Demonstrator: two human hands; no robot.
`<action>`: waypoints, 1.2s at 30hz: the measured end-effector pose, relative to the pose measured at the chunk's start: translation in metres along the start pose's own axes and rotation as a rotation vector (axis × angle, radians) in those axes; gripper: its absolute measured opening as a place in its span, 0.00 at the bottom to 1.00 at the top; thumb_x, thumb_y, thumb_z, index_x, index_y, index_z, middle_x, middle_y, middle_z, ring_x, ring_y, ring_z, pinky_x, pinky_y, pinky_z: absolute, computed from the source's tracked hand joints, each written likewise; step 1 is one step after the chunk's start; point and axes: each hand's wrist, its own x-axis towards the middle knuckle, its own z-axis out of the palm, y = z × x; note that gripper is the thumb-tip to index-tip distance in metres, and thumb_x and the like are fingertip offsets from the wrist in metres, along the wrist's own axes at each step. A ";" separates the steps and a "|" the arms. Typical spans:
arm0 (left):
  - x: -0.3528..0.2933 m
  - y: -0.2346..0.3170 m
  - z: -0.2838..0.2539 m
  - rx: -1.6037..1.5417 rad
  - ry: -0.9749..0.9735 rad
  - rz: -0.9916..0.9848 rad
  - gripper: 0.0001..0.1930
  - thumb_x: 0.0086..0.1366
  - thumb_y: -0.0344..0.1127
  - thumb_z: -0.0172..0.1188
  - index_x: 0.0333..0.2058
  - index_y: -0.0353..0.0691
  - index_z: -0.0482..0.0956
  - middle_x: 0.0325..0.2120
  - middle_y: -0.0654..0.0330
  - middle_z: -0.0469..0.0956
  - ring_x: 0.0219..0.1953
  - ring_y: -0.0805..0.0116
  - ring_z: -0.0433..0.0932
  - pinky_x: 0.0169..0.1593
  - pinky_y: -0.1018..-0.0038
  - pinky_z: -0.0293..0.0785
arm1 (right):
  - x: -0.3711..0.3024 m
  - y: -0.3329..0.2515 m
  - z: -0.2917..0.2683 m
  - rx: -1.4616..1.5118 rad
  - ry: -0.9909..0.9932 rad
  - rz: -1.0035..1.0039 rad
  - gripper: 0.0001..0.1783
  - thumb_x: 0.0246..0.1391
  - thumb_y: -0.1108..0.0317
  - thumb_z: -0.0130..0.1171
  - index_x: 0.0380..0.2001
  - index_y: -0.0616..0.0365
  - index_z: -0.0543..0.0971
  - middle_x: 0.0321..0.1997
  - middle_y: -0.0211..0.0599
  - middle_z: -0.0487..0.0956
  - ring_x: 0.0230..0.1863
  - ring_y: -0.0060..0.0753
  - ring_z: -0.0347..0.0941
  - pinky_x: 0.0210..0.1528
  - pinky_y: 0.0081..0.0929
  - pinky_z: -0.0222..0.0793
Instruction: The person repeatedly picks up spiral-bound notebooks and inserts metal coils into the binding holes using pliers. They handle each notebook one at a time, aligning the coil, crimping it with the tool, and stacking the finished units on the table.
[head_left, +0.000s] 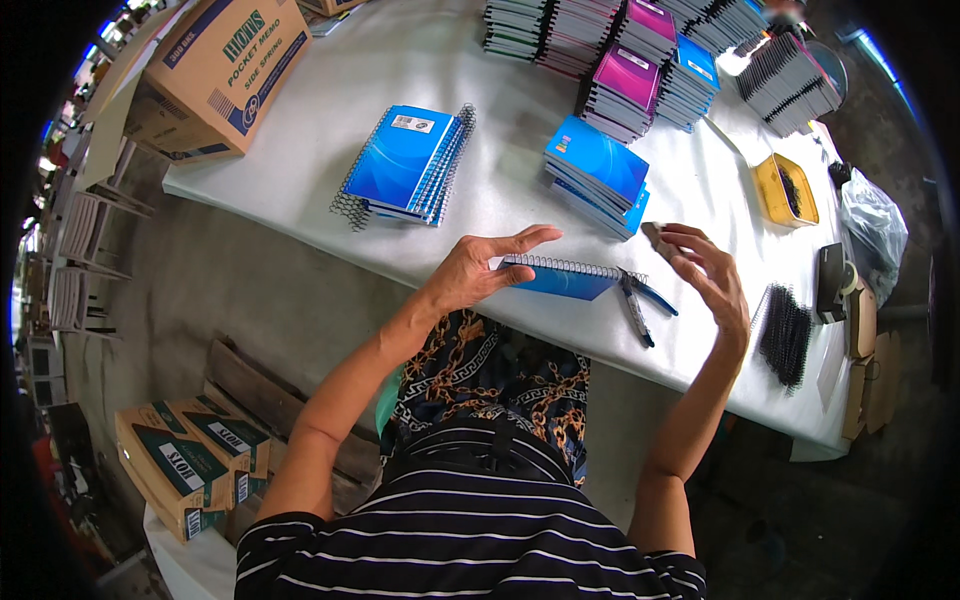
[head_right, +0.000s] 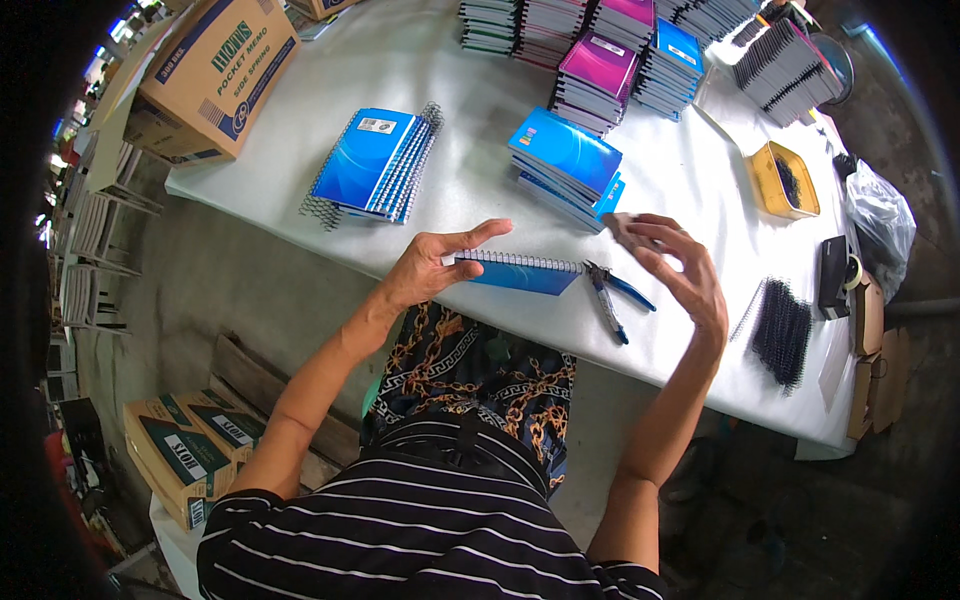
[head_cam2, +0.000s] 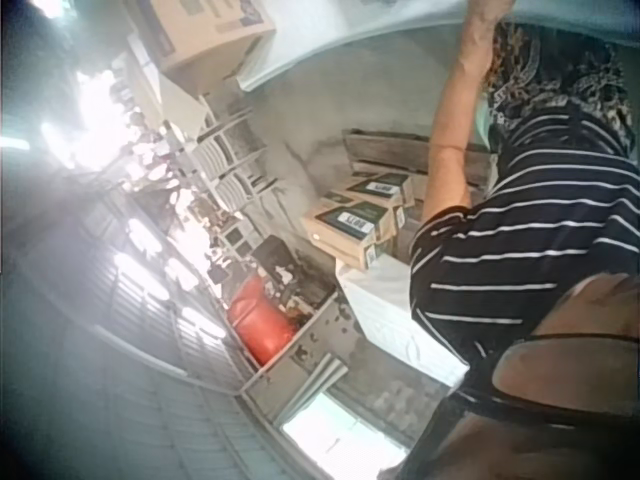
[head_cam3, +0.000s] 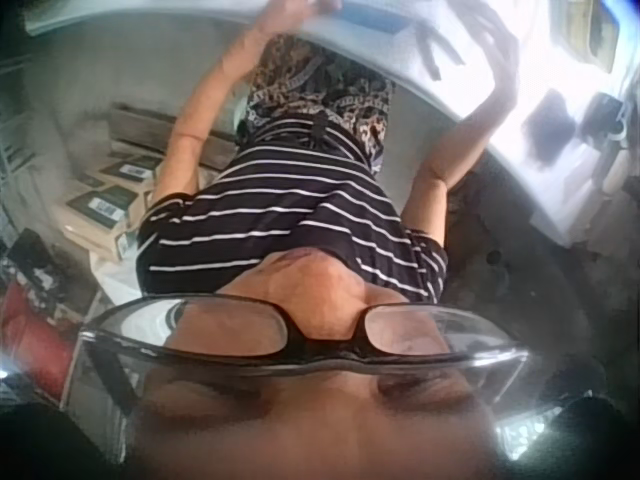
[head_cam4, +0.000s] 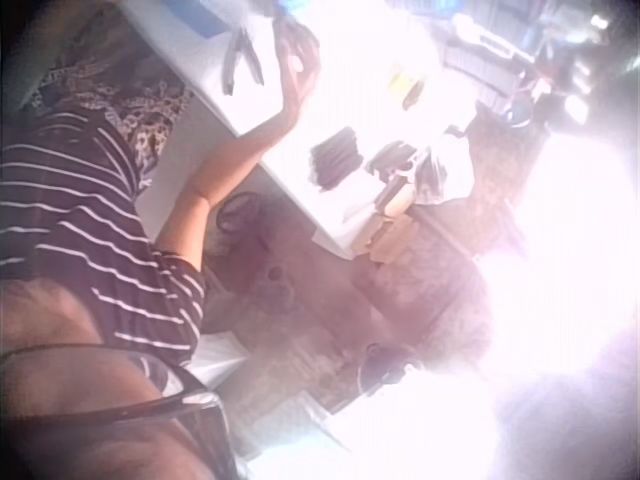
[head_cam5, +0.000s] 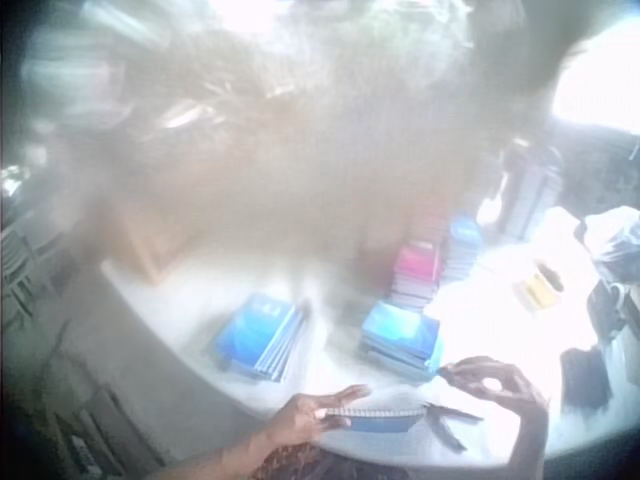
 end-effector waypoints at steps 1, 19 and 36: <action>-0.001 0.001 -0.001 0.019 -0.020 -0.009 0.30 0.57 0.51 0.64 0.55 0.41 0.76 0.59 0.57 0.72 0.66 0.59 0.64 0.68 0.63 0.58 | -0.004 0.015 -0.006 -0.143 0.088 0.036 0.26 0.48 0.51 0.67 0.48 0.56 0.82 0.58 0.46 0.75 0.59 0.48 0.70 0.59 0.44 0.68; 0.004 0.033 0.033 1.077 0.385 0.267 0.27 0.61 0.54 0.59 0.57 0.53 0.75 0.50 0.65 0.80 0.52 0.57 0.78 0.39 0.71 0.81 | -0.072 -0.045 0.136 -0.266 0.504 -0.246 0.24 0.50 0.76 0.62 0.54 0.58 0.76 0.43 0.45 0.73 0.39 0.45 0.71 0.40 0.37 0.71; 0.006 0.054 0.034 1.207 0.433 0.305 0.31 0.54 0.43 0.67 0.58 0.49 0.74 0.50 0.64 0.80 0.51 0.54 0.79 0.46 0.68 0.79 | -0.046 -0.079 0.142 -0.282 0.372 -0.438 0.22 0.48 0.70 0.65 0.49 0.57 0.78 0.38 0.38 0.72 0.36 0.37 0.71 0.37 0.34 0.68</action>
